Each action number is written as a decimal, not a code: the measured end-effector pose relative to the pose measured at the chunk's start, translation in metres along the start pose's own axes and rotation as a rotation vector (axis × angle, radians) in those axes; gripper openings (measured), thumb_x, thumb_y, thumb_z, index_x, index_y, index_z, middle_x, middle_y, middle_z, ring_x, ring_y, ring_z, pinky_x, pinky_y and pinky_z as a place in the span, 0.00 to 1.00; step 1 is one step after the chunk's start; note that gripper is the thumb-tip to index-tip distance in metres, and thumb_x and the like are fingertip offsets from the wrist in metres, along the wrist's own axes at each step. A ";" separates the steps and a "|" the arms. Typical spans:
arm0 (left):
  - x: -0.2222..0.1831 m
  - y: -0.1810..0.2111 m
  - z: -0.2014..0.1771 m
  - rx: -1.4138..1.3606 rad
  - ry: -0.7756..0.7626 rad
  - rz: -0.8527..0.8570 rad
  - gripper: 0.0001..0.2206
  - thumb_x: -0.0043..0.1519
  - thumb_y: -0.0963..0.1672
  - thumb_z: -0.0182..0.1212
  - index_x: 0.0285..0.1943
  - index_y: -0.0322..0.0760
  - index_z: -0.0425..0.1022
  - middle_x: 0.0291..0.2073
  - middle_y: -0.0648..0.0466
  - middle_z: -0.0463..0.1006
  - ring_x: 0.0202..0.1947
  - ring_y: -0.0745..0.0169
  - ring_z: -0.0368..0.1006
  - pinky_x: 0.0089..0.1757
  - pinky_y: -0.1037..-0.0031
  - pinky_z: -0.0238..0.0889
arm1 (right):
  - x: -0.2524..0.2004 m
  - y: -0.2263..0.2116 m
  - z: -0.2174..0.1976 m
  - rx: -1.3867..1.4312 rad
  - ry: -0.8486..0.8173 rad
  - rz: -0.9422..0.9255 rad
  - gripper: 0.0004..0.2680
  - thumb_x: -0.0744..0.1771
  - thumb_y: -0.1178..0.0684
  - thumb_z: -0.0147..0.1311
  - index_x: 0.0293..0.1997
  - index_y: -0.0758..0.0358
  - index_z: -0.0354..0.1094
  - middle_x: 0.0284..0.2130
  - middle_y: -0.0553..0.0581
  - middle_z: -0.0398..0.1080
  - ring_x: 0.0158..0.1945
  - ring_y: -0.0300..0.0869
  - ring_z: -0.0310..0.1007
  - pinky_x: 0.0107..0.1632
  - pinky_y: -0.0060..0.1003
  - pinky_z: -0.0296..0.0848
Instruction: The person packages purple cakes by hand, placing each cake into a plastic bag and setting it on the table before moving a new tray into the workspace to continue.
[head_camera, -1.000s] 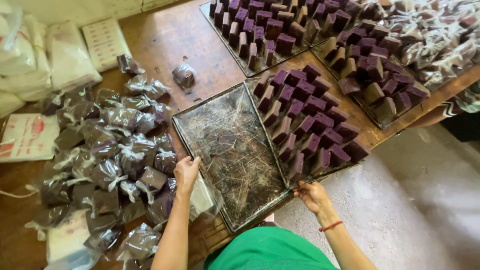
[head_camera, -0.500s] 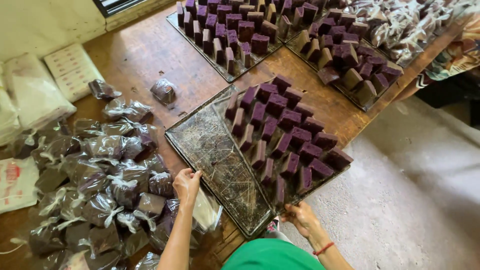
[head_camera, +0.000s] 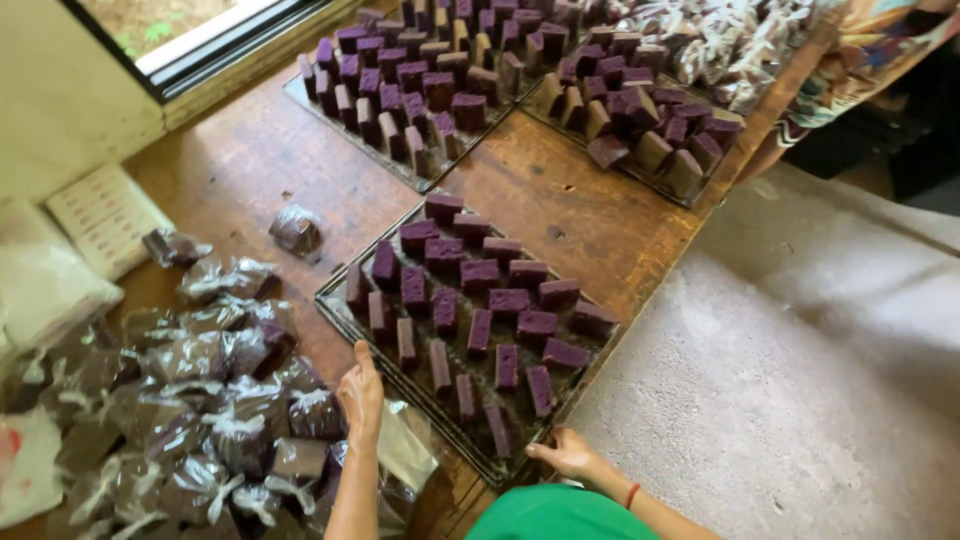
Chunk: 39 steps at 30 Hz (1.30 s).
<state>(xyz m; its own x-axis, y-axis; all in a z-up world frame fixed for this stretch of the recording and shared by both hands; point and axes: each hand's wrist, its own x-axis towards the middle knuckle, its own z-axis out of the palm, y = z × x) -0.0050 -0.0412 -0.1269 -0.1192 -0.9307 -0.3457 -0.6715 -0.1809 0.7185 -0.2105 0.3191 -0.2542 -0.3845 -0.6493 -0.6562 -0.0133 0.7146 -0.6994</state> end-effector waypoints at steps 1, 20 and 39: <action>0.002 -0.003 0.002 0.005 -0.009 0.018 0.41 0.68 0.64 0.34 0.27 0.24 0.74 0.25 0.32 0.75 0.32 0.32 0.72 0.43 0.50 0.64 | -0.010 -0.019 0.002 0.013 0.015 -0.003 0.16 0.66 0.46 0.64 0.46 0.74 0.71 0.30 0.63 0.78 0.31 0.47 0.81 0.34 0.41 0.79; 0.010 0.071 0.115 -0.044 -0.228 0.054 0.39 0.67 0.62 0.41 0.35 0.20 0.79 0.33 0.29 0.80 0.40 0.33 0.76 0.48 0.52 0.64 | -0.010 -0.047 -0.111 0.516 0.333 0.239 0.11 0.68 0.50 0.53 0.40 0.73 0.68 0.23 0.67 0.74 0.20 0.55 0.77 0.21 0.48 0.75; 0.037 0.132 0.201 -0.373 -0.171 0.021 0.26 0.63 0.56 0.57 0.54 0.30 0.80 0.46 0.42 0.85 0.48 0.54 0.80 0.50 0.65 0.68 | 0.082 -0.061 -0.244 0.369 0.328 0.120 0.11 0.68 0.50 0.56 0.32 0.70 0.66 0.20 0.61 0.70 0.12 0.45 0.64 0.16 0.43 0.63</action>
<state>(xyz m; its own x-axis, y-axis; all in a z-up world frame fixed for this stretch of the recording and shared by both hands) -0.2448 -0.0350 -0.1664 -0.2708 -0.8748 -0.4018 -0.3604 -0.2949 0.8850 -0.4665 0.2860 -0.1957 -0.6335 -0.4100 -0.6562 0.3529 0.6016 -0.7166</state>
